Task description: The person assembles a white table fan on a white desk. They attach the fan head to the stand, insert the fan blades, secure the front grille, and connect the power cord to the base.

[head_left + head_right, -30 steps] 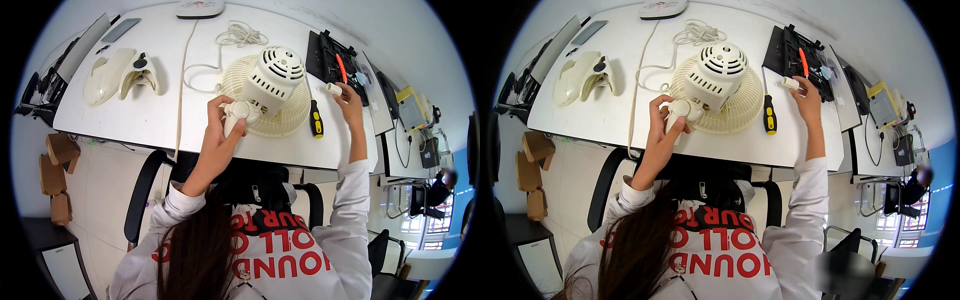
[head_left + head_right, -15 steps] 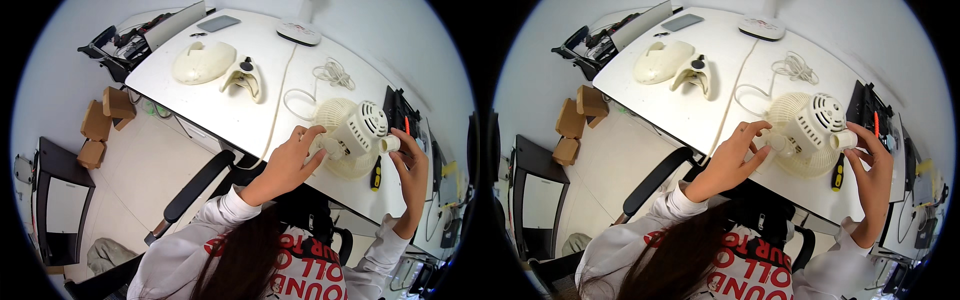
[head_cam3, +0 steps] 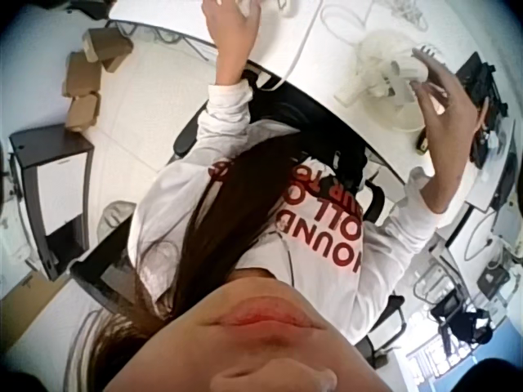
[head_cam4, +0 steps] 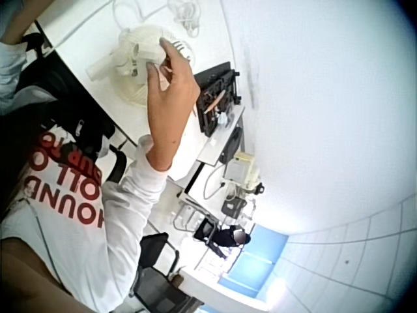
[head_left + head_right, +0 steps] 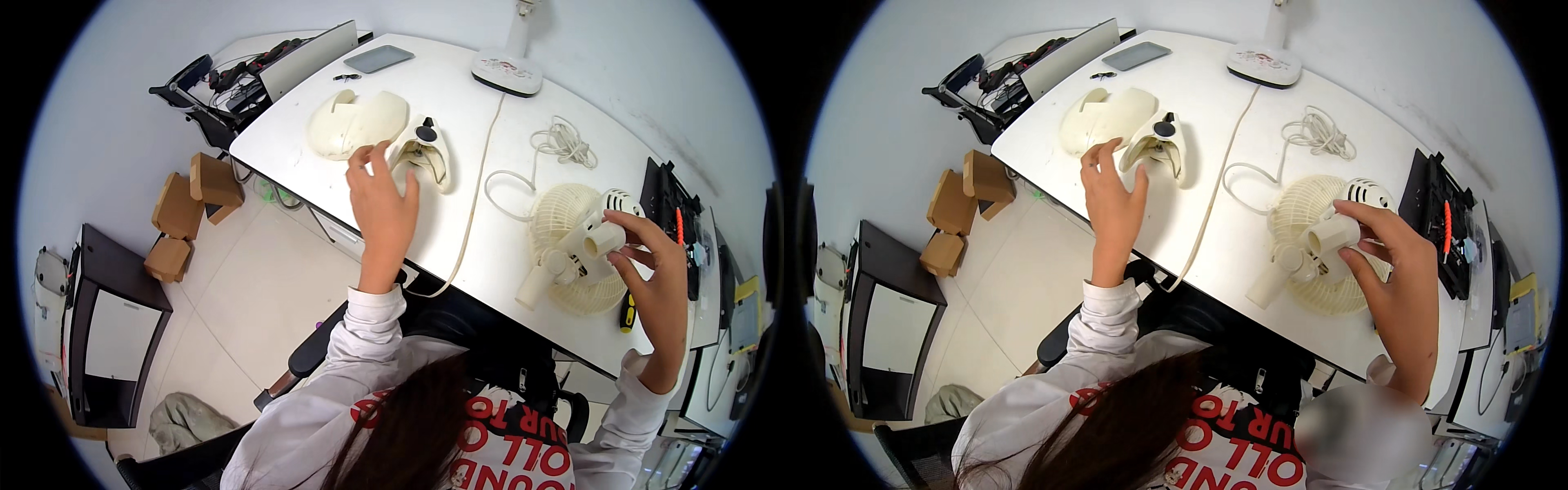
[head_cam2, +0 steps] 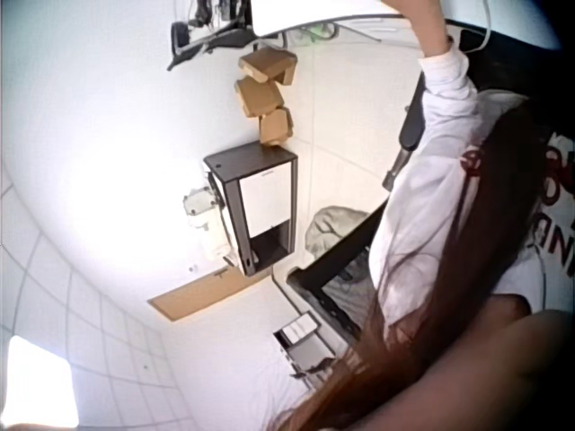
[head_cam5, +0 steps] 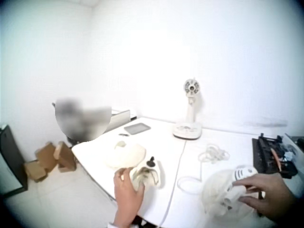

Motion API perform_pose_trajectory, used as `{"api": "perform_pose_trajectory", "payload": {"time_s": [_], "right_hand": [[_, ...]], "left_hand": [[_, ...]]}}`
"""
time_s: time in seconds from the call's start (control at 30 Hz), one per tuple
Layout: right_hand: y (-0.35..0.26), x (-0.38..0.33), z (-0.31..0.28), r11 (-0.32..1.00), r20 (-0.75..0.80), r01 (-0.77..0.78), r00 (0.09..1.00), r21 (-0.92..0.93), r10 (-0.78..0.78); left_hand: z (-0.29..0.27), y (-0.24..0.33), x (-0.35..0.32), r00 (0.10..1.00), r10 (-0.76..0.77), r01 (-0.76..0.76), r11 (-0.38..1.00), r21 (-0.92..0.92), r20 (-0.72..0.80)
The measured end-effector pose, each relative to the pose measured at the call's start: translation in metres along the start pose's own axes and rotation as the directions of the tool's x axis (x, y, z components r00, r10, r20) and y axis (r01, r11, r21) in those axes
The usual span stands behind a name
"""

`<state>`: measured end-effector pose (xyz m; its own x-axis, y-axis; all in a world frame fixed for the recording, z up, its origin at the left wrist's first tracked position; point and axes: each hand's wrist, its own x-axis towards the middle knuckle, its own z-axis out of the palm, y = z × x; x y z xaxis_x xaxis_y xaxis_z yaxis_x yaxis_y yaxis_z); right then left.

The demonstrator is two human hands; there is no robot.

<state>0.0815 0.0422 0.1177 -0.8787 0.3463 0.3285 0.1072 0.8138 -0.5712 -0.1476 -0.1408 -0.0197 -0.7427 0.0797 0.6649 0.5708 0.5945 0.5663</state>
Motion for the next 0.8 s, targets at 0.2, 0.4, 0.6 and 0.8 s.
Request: {"api": "perform_pose_trajectory", "payload": {"time_s": [0.2, 0.4, 0.6, 0.8], "right_hand": [[0.008, -0.002, -0.007, 0.999, -0.035, -0.035, 0.999, -0.023, 0.034], [0.021, -0.006, -0.026, 0.997, -0.088, -0.072, 0.994, -0.028, 0.069], [0.029, -0.012, -0.042, 0.995, -0.163, -0.091, 0.983, -0.045, 0.083], [0.042, -0.015, -0.055, 0.992, -0.22, -0.094, 0.973, -0.08, 0.075]], "left_hand": [[0.012, -0.023, -0.001, 0.997, 0.002, -0.007, 0.998, 0.06, 0.082], [0.015, -0.031, 0.0, 0.998, -0.048, 0.047, 0.999, 0.018, 0.045], [0.017, -0.027, 0.002, 0.991, -0.127, 0.129, 0.991, -0.02, 0.05], [0.02, -0.03, 0.002, 0.996, -0.089, 0.09, 0.996, -0.028, 0.028]]}}
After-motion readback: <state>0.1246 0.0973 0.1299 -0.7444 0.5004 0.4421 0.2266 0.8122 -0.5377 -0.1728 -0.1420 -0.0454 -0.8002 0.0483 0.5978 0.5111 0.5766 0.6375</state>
